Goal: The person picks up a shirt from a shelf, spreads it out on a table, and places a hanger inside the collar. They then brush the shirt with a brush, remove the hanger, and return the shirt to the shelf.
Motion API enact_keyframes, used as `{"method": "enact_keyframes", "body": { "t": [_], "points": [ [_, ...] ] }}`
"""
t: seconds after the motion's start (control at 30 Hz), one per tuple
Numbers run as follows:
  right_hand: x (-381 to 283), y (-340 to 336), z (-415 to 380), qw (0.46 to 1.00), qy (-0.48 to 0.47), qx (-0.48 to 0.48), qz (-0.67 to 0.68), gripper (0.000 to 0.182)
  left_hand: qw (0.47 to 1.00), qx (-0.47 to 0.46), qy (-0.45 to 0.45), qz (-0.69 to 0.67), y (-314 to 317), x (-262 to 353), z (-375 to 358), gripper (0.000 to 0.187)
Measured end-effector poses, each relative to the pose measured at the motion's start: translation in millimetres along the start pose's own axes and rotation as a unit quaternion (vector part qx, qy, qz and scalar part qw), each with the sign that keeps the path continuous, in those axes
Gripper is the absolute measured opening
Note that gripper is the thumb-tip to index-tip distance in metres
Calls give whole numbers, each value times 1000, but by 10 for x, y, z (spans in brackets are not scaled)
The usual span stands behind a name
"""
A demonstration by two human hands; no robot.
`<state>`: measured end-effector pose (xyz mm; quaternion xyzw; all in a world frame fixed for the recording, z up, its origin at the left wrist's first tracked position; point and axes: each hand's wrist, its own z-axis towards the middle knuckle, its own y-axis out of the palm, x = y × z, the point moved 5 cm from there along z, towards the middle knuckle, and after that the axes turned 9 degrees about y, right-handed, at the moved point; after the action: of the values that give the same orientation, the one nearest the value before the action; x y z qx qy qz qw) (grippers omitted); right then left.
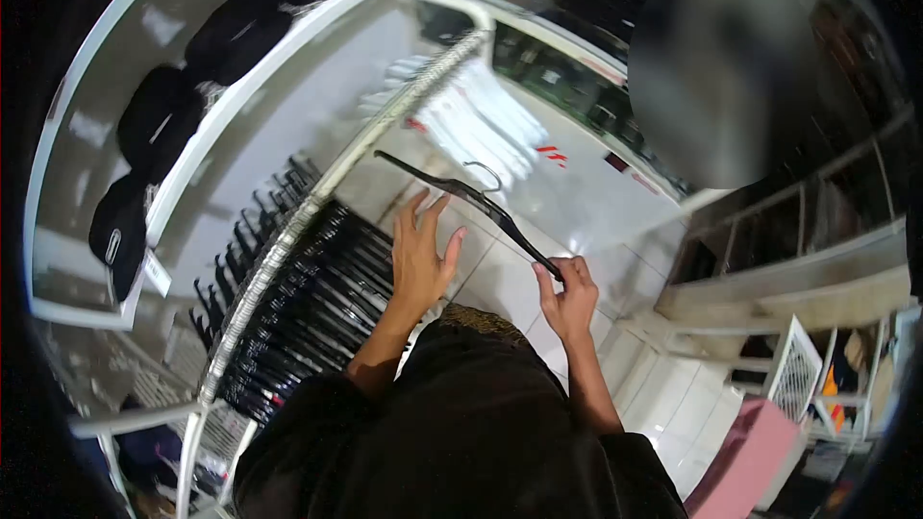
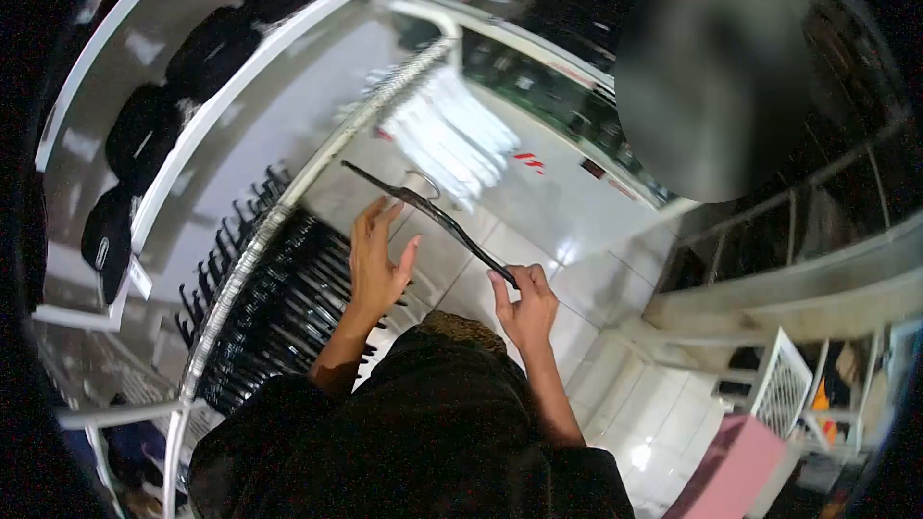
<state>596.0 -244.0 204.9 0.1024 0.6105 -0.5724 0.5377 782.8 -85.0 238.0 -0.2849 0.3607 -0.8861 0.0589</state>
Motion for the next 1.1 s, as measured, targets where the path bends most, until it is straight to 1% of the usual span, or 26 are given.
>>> {"method": "enact_keyframes", "body": {
  "t": [0.03,0.07,0.13,0.2,0.27,0.3,0.33,0.4,0.43,0.47,0.53,0.57,0.6,0.63,0.67,0.7,0.73,0.8,0.83,0.87,0.93,0.97,1.0,1.07,1.1],
  "points": [
    [23,-251,-35,998,-29,49,-25,20,1000,-7,22,-16,121,92,44,52],
    [83,-475,-95,997,-17,71,-33,20,999,-16,41,-32,213,210,105,52],
    [241,-893,-270,995,48,79,-28,19,992,-28,126,-12,387,521,213,54],
    [422,-1312,-487,989,75,121,-33,18,983,-52,170,-37,617,798,242,54],
    [635,-1667,-756,986,69,143,-49,17,973,-67,210,-66,821,1143,260,50],
    [674,-1845,-897,980,118,154,-52,18,967,-70,230,-88,922,1317,250,50],
    [686,-2021,-1049,972,134,183,-59,18,958,-78,255,-109,1009,1527,216,50],
    [726,-2343,-1312,965,139,216,-59,18,950,-20,277,-142,1112,1953,176,51],
    [748,-2490,-1478,956,152,243,-67,18,942,-10,287,-172,1115,2213,165,43],
    [778,-2624,-1633,952,160,253,-70,19,932,-16,307,-193,1218,2383,147,43],
    [818,-2844,-1970,939,178,282,-80,19,869,-152,422,-208,1530,2725,12,41],
    [840,-2945,-2146,921,208,308,-118,22,833,-179,446,-275,1628,2947,-31,41],
    [871,-3048,-2299,900,237,332,-154,25,820,-182,461,-288,1659,3156,-98,41],
    [884,-3153,-2429,890,247,349,-161,25,803,-222,465,-300,1685,3374,-195,41],
    [831,-3265,-2562,863,213,391,-240,30,784,-263,469,-310,1734,3585,-307,41],
    [760,-3328,-2697,829,181,425,-317,37,767,-260,485,-330,1783,3766,-429,44],
    [765,-3373,-2813,818,196,434,-321,37,753,-268,496,-339,1798,3932,-550,44],
    [730,-3449,-3003,778,184,469,-376,44,720,-295,509,-366,1827,4242,-782,45],
    [746,-3444,-3083,773,182,471,-385,49,698,-305,525,-379,1829,4364,-883,47],
    [778,-3429,-3183,761,198,480,-390,49,682,-313,536,-386,1836,4490,-1005,47],
    [789,-3403,-3334,740,209,522,-369,52,625,-343,554,-430,1838,4691,-1244,49],
    [751,-3405,-3409,717,219,531,-395,53,611,-354,553,-443,1850,4769,-1335,44],
    [741,-3409,-3486,705,231,537,-401,53,595,-360,560,-450,1855,4861,-1391,44],
    [708,-3382,-3628,680,257,551,-410,53,548,-420,550,-469,1890,4996,-1494,38],
    [694,-3371,-3691,667,283,556,-407,54,533,-428,555,-474,1945,5072,-1529,38]
  ]
}}
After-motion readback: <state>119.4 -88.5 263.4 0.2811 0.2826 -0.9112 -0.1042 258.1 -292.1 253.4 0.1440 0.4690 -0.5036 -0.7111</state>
